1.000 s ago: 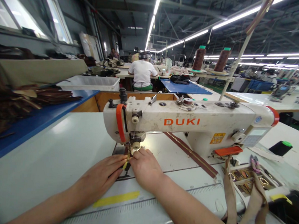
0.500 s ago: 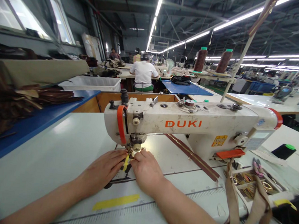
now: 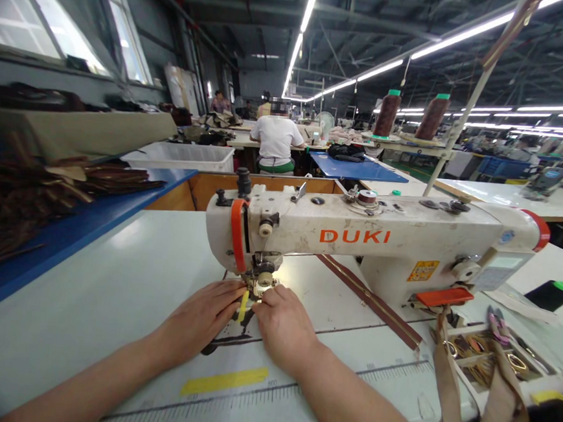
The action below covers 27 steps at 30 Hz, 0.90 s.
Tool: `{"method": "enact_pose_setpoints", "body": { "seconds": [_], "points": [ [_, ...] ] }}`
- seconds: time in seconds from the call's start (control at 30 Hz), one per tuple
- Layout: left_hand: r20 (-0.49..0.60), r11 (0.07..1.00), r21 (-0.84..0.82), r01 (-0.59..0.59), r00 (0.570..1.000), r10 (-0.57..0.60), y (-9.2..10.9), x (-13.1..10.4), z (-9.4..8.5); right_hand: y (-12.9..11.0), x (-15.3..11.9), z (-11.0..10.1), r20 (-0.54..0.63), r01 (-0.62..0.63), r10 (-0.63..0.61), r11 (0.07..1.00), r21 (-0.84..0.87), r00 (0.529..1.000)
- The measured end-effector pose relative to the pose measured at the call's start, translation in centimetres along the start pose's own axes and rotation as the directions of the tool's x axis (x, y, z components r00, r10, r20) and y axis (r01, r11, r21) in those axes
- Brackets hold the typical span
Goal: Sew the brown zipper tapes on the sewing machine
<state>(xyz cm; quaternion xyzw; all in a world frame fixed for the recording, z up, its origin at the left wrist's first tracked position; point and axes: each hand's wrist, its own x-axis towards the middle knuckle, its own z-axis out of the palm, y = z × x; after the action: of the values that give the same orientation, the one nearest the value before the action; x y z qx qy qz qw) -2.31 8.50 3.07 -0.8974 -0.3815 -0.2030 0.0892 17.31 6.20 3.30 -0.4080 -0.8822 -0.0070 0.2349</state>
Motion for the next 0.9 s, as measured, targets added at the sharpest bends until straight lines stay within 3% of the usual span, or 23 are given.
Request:
{"method": "enact_pose_setpoints", "body": {
  "seconds": [0.13,0.33,0.43,0.5,0.6,0.77,0.9],
  "points": [
    [0.009,1.000,0.000,0.019,1.000,-0.019,0.2,-1.0,-0.6,0.0,-0.3,0.0,-0.016,-0.005,0.006,1.000,0.031,1.000],
    [0.030,0.999,-0.037,0.017,0.999,-0.016,2.6,-7.1,-4.0,0.2,-0.8,0.3,-0.086,0.005,0.008,0.988,0.157,0.996],
    [0.059,0.996,-0.088,0.012,0.998,-0.007,3.6,-8.4,-5.5,0.3,-0.8,0.6,-0.111,0.035,-0.013,0.980,0.196,0.994],
    [0.059,0.992,-0.122,0.032,0.998,-0.025,3.4,-7.8,-5.8,0.2,-0.8,0.7,-0.128,0.048,-0.021,0.976,0.214,0.992],
    [0.100,0.992,-0.112,0.057,0.994,-0.046,2.2,-5.0,-5.4,-0.2,-0.9,0.7,-0.132,0.054,-0.027,0.977,0.207,0.991],
    [0.352,0.996,-0.060,-0.071,0.932,0.087,0.7,-0.3,-4.7,-0.3,-1.3,0.5,-0.144,0.045,-0.018,0.982,0.184,0.989],
    [0.382,0.999,-0.027,-0.043,0.923,0.050,0.6,-0.3,-5.5,0.3,-1.7,1.0,-0.160,0.069,-0.029,0.965,0.252,0.987]
  ]
}}
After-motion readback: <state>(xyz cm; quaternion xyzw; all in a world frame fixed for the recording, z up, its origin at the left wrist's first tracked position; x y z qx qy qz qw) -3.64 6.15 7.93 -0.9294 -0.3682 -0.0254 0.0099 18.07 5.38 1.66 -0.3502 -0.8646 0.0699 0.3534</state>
